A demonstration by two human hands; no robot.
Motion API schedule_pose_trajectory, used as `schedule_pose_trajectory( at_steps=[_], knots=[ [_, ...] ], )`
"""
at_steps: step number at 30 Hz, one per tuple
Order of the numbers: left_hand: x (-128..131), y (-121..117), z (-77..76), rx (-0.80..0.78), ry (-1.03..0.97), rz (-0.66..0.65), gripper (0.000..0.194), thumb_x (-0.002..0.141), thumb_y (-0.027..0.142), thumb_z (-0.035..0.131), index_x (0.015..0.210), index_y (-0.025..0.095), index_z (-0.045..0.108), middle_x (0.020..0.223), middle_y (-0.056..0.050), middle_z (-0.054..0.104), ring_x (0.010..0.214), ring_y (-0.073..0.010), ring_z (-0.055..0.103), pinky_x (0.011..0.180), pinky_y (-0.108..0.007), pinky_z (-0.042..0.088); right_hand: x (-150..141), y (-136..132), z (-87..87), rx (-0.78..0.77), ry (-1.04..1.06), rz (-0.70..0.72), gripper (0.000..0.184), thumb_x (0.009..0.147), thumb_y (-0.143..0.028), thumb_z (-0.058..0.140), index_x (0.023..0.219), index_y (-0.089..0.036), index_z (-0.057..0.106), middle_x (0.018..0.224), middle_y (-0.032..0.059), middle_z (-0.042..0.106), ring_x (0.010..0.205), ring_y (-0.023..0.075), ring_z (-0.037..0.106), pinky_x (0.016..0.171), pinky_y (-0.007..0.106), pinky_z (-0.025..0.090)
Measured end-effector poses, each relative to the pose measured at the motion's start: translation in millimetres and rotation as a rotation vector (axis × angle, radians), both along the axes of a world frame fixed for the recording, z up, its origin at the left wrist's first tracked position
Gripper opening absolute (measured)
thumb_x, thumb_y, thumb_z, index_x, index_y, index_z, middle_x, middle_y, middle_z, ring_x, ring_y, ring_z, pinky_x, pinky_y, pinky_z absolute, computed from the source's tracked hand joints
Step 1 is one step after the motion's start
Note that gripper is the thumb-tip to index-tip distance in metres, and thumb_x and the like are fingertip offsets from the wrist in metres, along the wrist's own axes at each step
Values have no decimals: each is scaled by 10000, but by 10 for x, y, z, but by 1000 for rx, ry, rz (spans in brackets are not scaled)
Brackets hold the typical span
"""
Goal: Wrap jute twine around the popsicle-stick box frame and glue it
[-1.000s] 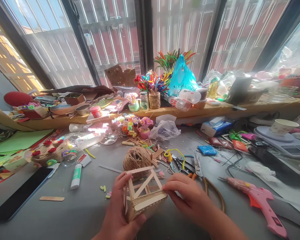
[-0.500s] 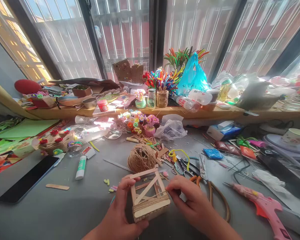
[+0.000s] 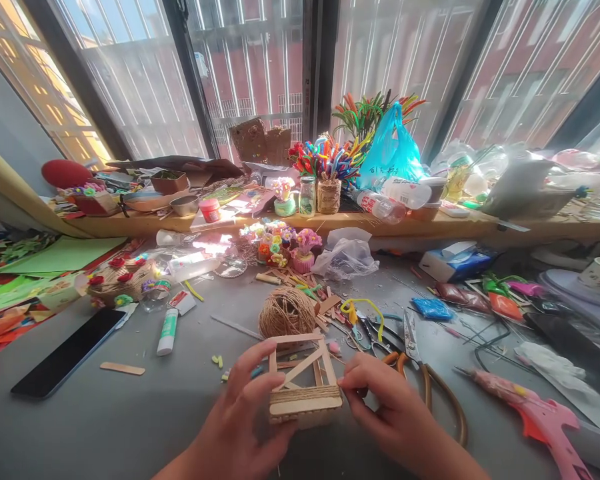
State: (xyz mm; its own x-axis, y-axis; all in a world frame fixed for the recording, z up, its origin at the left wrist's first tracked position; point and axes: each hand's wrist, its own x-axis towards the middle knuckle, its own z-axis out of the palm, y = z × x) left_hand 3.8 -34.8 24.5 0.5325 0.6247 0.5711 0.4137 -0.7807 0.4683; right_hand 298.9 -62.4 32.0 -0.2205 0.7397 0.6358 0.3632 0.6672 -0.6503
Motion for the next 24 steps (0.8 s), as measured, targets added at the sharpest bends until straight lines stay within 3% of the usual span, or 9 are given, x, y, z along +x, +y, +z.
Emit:
schedule_pose_trajectory(
  at_steps=[5, 9, 11, 13, 17, 20, 22, 24],
  knots=[
    [-53, 107, 33, 134, 39, -129, 548, 948, 60, 676, 1427, 314, 597, 1494, -89, 632, 1588, -334, 436, 1299, -504, 429, -37, -8, -25, -25, 11, 32, 277, 963, -13, 584, 1051, -270, 636, 868, 12, 706, 753, 184, 674, 697, 252, 534],
    [-54, 127, -2, 103, 9, -133, 502, 947, 63, 667, 1373, 321, 604, 1524, -78, 613, 1577, -318, 443, 1292, -484, 422, -47, -4, -35, -26, 8, 30, 267, 963, -15, 569, 1021, -272, 613, 860, 4, 681, 747, 178, 650, 689, 244, 516],
    [-39, 113, 2, 103, 34, -127, 538, 977, 72, 631, 1446, 332, 583, 1588, -81, 572, 1602, -320, 419, 1291, -480, 416, -42, -3, -34, -24, -1, 25, 269, 962, -12, 562, 1015, -272, 607, 853, 2, 675, 741, 177, 646, 687, 246, 509],
    [-2, 94, 42, 121, 54, -99, 541, 1025, 190, 652, 1536, 337, 549, 1620, -94, 538, 1597, -338, 427, 1285, -484, 415, -38, -3, -31, -23, -3, 25, 275, 955, -9, 567, 1018, -274, 608, 853, 1, 678, 743, 178, 647, 692, 249, 506],
    [199, 81, 273, 69, 66, -18, 786, 975, 545, 788, 1647, 329, 442, 1675, -132, 493, 1554, -390, 475, 1285, -545, 414, -51, -7, -29, -37, 6, 24, 271, 955, -15, 568, 1013, -278, 602, 852, -6, 669, 740, 173, 630, 686, 247, 494],
    [435, 120, 530, -71, 241, -42, 1000, 815, 499, 956, 1663, 392, 438, 1762, -99, 441, 1613, -441, 407, 1300, -637, 395, -61, -9, -38, -35, 6, 16, 271, 955, -18, 563, 1005, -282, 589, 836, -18, 646, 731, 167, 608, 680, 240, 479],
    [573, 156, 685, -165, 374, -42, 1122, 709, 412, 1030, 1674, 361, 461, 1777, -126, 443, 1604, -487, 418, 1288, -703, 399, -61, -8, -44, -32, 2, 10, 274, 949, -16, 564, 1004, -284, 586, 831, -21, 636, 736, 167, 606, 688, 239, 478],
    [653, 183, 793, -243, 475, -28, 1106, 684, 331, 1035, 1659, 288, 516, 1717, -168, 530, 1543, -501, 499, 1271, -728, 420, -57, -7, -45, -37, 0, 24, 276, 946, -17, 572, 1009, -284, 593, 839, -17, 644, 752, 171, 619, 707, 244, 491]
  ],
)
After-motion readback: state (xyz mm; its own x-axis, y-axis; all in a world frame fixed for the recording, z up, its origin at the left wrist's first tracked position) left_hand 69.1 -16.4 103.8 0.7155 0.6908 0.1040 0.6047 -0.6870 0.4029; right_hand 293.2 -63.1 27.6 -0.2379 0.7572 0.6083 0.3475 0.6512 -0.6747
